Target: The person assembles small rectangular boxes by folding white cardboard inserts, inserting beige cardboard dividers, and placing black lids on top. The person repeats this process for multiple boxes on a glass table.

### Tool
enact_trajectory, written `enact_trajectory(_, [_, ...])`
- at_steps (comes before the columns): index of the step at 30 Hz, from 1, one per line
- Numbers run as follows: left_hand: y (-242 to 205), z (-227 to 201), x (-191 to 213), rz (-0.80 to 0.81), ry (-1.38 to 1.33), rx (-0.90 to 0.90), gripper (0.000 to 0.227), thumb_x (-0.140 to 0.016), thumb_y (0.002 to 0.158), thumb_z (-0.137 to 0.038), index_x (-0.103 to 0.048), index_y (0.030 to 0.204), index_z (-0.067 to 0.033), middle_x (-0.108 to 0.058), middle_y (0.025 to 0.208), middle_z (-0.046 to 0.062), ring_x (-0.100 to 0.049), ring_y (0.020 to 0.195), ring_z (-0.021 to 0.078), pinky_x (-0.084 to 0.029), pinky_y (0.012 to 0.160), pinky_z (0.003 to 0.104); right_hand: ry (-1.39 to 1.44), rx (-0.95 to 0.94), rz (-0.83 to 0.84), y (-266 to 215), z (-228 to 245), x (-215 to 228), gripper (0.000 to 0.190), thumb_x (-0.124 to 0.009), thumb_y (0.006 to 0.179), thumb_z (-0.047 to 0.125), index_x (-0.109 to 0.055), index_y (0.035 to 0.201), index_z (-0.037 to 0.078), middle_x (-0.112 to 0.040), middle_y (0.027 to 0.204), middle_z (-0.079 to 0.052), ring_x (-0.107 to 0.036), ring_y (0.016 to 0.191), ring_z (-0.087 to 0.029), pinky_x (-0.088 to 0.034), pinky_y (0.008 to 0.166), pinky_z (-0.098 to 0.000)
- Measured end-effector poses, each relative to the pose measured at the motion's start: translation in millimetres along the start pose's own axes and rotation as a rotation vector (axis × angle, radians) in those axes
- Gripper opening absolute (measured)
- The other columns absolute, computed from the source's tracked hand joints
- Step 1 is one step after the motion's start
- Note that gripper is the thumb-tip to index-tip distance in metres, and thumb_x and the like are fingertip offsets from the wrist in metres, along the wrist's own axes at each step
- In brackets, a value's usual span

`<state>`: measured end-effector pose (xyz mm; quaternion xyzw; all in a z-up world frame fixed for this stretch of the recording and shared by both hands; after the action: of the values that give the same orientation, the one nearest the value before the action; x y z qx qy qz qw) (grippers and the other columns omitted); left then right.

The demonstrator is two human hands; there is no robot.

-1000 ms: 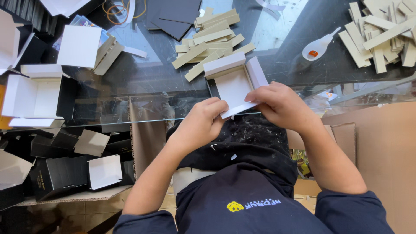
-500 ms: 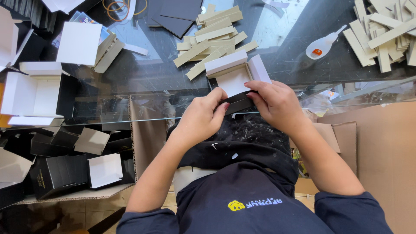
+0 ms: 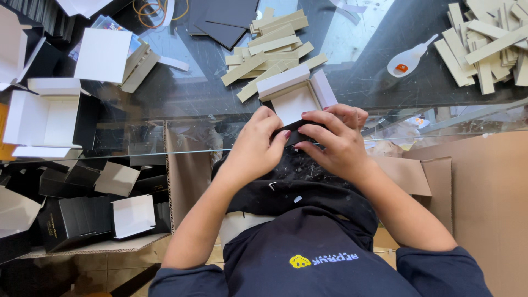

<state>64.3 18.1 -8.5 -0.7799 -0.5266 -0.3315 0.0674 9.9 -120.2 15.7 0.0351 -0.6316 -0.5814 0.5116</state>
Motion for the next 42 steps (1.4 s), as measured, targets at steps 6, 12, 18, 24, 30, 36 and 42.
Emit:
enact_trajectory(6, [5, 8, -14, 0.152, 0.114, -0.045, 0.019, -0.059, 0.094, -0.021, -0.062, 0.081, -0.0064, -0.060, 0.090, 0.011, -0.065, 0.075, 0.0452, -0.053, 0.064, 0.050, -0.006, -0.072, 0.035, -4, -9, -7, 0.024, -0.070, 0.096, 0.050, -0.072, 0.104, 0.027, -0.070, 0.119, 0.010, -0.050, 0.108, -0.022, -0.029, 0.094, -0.0370])
enact_trajectory(12, [5, 4, -20, 0.203, 0.213, -0.094, 0.025, -0.056, 0.096, -0.022, -0.055, 0.076, -0.0062, -0.059, 0.091, 0.010, -0.065, 0.078, 0.0465, -0.053, 0.062, 0.051, 0.026, -0.113, 0.068, -1, -10, -8, 0.025, -0.071, 0.095, 0.051, -0.069, 0.103, 0.027, -0.068, 0.116, 0.011, -0.048, 0.107, -0.022, -0.027, 0.094, -0.0384])
enact_trajectory(18, [4, -2, -18, 0.203, 0.176, -0.080, 0.024, -0.057, 0.096, -0.020, -0.057, 0.076, -0.0066, -0.060, 0.094, 0.007, -0.066, 0.080, 0.0463, -0.055, 0.066, 0.048, 0.003, -0.147, 0.097, -5, -13, -9, 0.027, -0.079, 0.088, 0.047, -0.068, 0.104, 0.029, -0.067, 0.116, 0.012, -0.047, 0.109, -0.022, -0.026, 0.093, -0.0399])
enact_trajectory(24, [5, -6, -16, 0.206, 0.204, -0.094, 0.022, -0.059, 0.094, -0.022, -0.057, 0.078, -0.0069, -0.062, 0.096, 0.008, -0.066, 0.085, 0.0481, -0.054, 0.066, 0.054, -0.004, -0.160, 0.108, -7, -13, -12, 0.026, -0.082, 0.085, 0.040, -0.068, 0.103, 0.027, -0.067, 0.114, 0.011, -0.047, 0.110, -0.022, -0.026, 0.092, -0.0404])
enact_trajectory(30, [3, 7, -19, 0.187, 0.161, -0.045, 0.021, -0.058, 0.095, -0.023, -0.059, 0.079, -0.0088, -0.060, 0.094, 0.008, -0.065, 0.087, 0.0460, -0.054, 0.070, 0.050, 0.015, -0.118, 0.113, -4, -11, -11, 0.024, -0.080, 0.087, 0.041, -0.068, 0.103, 0.027, -0.067, 0.118, 0.010, -0.047, 0.110, -0.021, -0.027, 0.091, -0.0385])
enact_trajectory(36, [6, -20, -7, 0.162, 0.260, -0.113, 0.010, -0.063, 0.090, -0.013, -0.065, 0.087, -0.0037, -0.056, 0.094, 0.013, -0.063, 0.089, 0.0474, -0.053, 0.077, 0.049, 0.053, -0.058, 0.094, -7, -29, 10, 0.025, -0.079, 0.089, 0.037, -0.071, 0.108, 0.022, -0.059, 0.138, -0.001, -0.048, 0.114, -0.029, -0.031, 0.092, -0.0381])
enact_trajectory(42, [45, -26, -49, 0.394, 0.260, -0.074, 0.015, -0.057, 0.090, -0.019, -0.062, 0.087, -0.0057, -0.061, 0.083, 0.016, -0.064, 0.089, 0.0480, -0.051, 0.074, 0.054, 0.259, -0.086, 0.066, -9, -44, 7, 0.026, -0.087, 0.083, 0.030, -0.072, 0.102, 0.018, -0.069, 0.114, 0.001, -0.052, 0.101, -0.026, -0.039, 0.093, -0.0358])
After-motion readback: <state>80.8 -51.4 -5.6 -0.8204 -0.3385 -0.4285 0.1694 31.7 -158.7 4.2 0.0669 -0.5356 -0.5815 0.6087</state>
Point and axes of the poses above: each hand's wrist, its own y-axis towards the middle knuckle, its own x-axis out of the back of the hand, z = x × y, the point moved 10 cm from there along y, towards the middle knuckle
